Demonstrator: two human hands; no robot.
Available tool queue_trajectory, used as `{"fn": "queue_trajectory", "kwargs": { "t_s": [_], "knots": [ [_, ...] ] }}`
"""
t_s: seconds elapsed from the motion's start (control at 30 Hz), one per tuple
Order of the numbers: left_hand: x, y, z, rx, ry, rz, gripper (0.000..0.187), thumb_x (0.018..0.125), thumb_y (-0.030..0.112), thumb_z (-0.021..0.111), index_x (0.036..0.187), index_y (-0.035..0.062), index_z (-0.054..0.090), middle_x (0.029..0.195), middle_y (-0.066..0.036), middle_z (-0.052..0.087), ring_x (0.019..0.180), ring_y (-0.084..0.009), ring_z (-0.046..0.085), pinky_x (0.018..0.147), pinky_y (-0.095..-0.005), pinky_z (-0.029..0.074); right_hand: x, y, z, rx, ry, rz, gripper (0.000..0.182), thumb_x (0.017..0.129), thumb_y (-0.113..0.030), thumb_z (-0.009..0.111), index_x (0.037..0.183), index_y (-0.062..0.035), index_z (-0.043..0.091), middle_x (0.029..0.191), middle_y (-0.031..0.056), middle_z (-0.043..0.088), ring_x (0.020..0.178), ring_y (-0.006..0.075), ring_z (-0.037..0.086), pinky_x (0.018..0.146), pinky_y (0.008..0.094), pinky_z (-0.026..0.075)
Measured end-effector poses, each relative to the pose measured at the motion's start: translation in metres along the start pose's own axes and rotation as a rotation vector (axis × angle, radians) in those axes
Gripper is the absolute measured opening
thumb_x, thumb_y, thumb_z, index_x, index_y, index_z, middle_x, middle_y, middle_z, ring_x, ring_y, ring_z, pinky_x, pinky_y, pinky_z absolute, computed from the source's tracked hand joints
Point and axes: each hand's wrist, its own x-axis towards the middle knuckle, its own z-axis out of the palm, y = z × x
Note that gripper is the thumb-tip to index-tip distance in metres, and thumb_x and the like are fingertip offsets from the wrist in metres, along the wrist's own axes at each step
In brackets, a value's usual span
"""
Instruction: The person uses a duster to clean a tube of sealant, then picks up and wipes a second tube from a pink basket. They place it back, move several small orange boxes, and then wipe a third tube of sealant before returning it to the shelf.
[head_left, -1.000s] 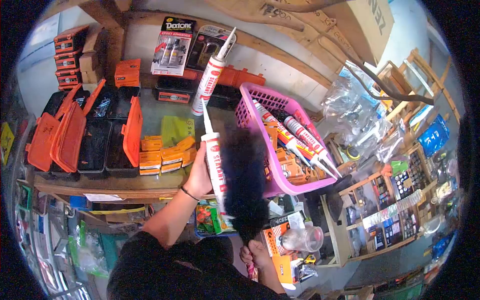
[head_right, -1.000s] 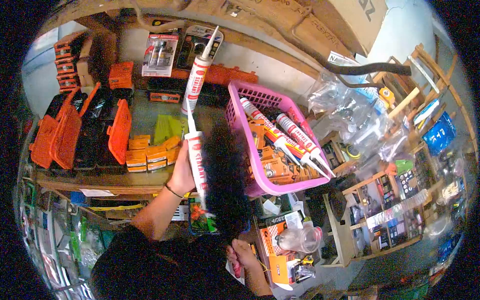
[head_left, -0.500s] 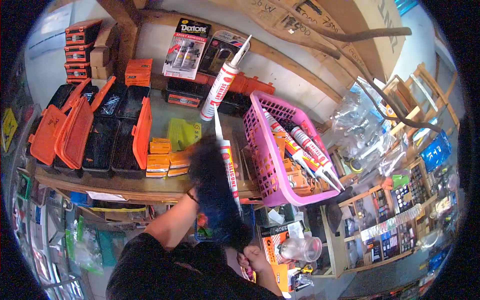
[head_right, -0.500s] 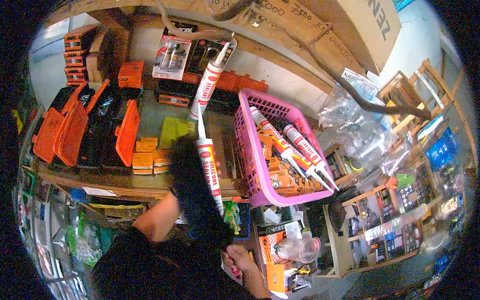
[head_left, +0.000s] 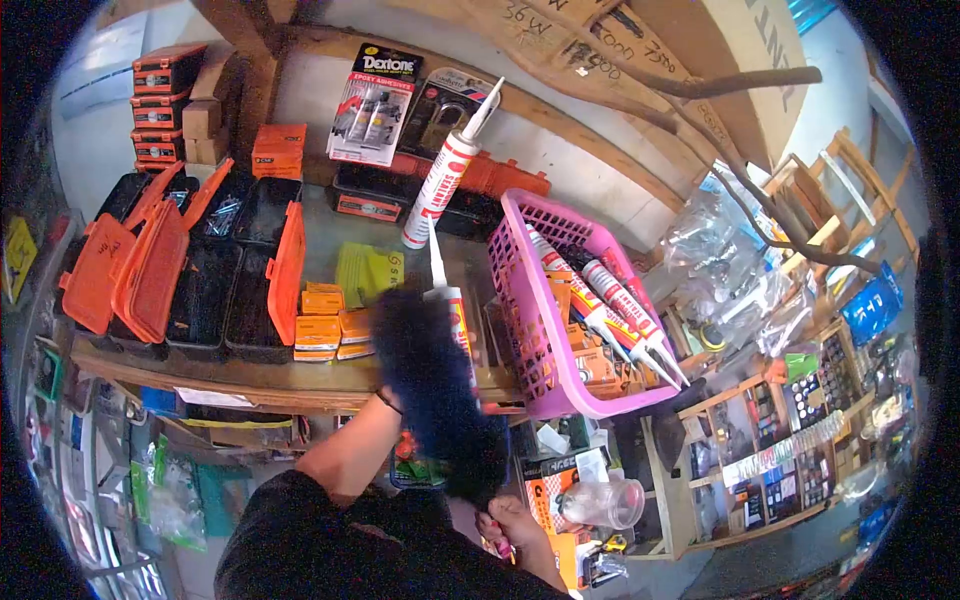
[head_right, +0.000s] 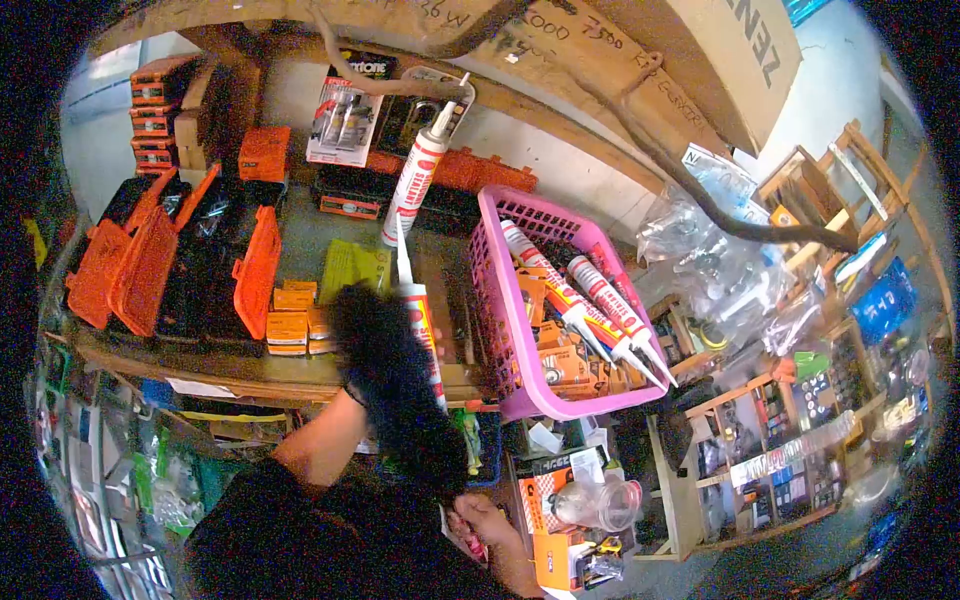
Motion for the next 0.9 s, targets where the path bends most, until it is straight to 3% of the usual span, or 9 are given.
{"fn": "queue_trajectory", "kwargs": {
  "t_s": [0.13,0.2,0.27,0.3,0.47,0.6,0.73,0.77,0.9],
  "knots": [
    [-0.004,0.008,0.031,-0.222,0.187,-0.007,0.047,0.083,0.050,0.035,0.102,0.0100,0.050,0.093,-0.009,0.057,0.079,-0.0233,0.057,0.072,-0.0355,0.047,0.003,-0.002,0.000,0.039,0.022,-0.098,0.038,0.082,-0.038,0.047,0.061,-0.0069,0.040,0.047,0.0011,0.033,0.038,0.0085,0.027,0.034,0.0208,0.021],
    [0.007,0.001,-0.022,-0.280,-0.266,-0.034,0.040,0.085,0.044,0.036,0.099,0.0094,0.051,0.094,-0.008,0.056,0.086,-0.0230,0.054,0.077,-0.0340,0.044,0.003,-0.006,0.002,0.240,-0.051,-0.038,0.039,0.082,-0.039,0.046,0.061,-0.0069,0.040,0.047,0.0008,0.033,0.039,0.0087,0.027,0.035,0.0208,0.022],
    [-0.011,0.011,0.031,-0.238,0.086,-0.038,0.036,0.084,0.042,0.041,0.094,0.0091,0.052,0.088,-0.008,0.056,0.081,-0.0226,0.055,0.072,-0.0338,0.046,-0.002,-0.002,0.000,0.188,-0.022,-0.009,0.039,0.082,-0.039,0.046,0.061,-0.0066,0.040,0.047,0.0005,0.033,0.038,0.0090,0.028,0.035,0.0211,0.022],
    [-0.002,-0.003,-0.008,-0.244,-0.124,-0.196,0.039,0.081,0.043,0.044,0.098,0.0082,0.051,0.091,-0.009,0.056,0.083,-0.0224,0.055,0.074,-0.0353,0.045,-0.006,-0.003,-0.003,0.085,-0.069,-0.020,0.037,0.083,-0.037,0.045,0.062,-0.0074,0.040,0.048,0.0003,0.034,0.040,0.0091,0.030,0.038,0.0218,0.025],
    [-0.004,0.006,0.011,-0.195,-0.011,0.035,0.041,0.085,0.038,0.039,0.112,0.0067,0.045,0.106,-0.008,0.053,0.096,-0.0213,0.050,0.085,-0.0355,0.039,-0.005,-0.004,-0.008,0.215,-0.136,-0.085,0.034,0.086,-0.033,0.042,0.063,-0.0079,0.041,0.050,-0.0003,0.036,0.042,0.0088,0.034,0.038,0.0205,0.027],
    [0.001,0.000,-0.012,0.184,0.062,-0.076,0.047,0.082,0.048,0.038,0.107,0.0088,0.046,0.091,-0.012,0.057,0.077,-0.0252,0.058,0.068,-0.0398,0.048,-0.005,0.005,-0.010,-0.159,-0.075,-0.023,0.034,0.086,-0.034,0.042,0.064,-0.0078,0.042,0.049,-0.0009,0.036,0.040,0.0080,0.032,0.036,0.0205,0.025],
    [-0.006,0.008,0.028,-0.224,0.133,0.003,0.040,0.082,0.047,0.041,0.099,0.0121,0.049,0.085,-0.007,0.058,0.073,-0.0229,0.058,0.068,-0.0323,0.048,0.002,0.006,-0.004,0.181,-0.017,-0.089,0.034,0.087,-0.033,0.040,0.065,-0.0070,0.042,0.049,0.0000,0.036,0.039,0.0087,0.030,0.036,0.0213,0.024],
    [-0.002,0.005,0.009,-0.186,-0.050,0.063,0.035,0.083,0.045,0.041,0.099,0.0151,0.052,0.086,0.000,0.058,0.075,-0.0118,0.055,0.068,-0.0294,0.045,0.004,0.002,-0.002,0.260,-0.094,-0.081,0.035,0.087,-0.033,0.039,0.065,-0.0064,0.041,0.049,0.0005,0.035,0.039,0.0089,0.030,0.036,0.0216,0.023],
    [0.003,-0.002,-0.001,-0.317,-0.083,-0.082,0.038,0.081,0.038,0.047,0.100,0.0053,0.051,0.083,-0.006,0.057,0.073,-0.0198,0.056,0.069,-0.0286,0.046,0.001,0.001,-0.008,0.038,-0.116,-0.013,0.039,0.086,-0.038,0.039,0.063,-0.0070,0.039,0.048,0.0006,0.034,0.038,0.0091,0.030,0.035,0.0213,0.024]
  ]
}}
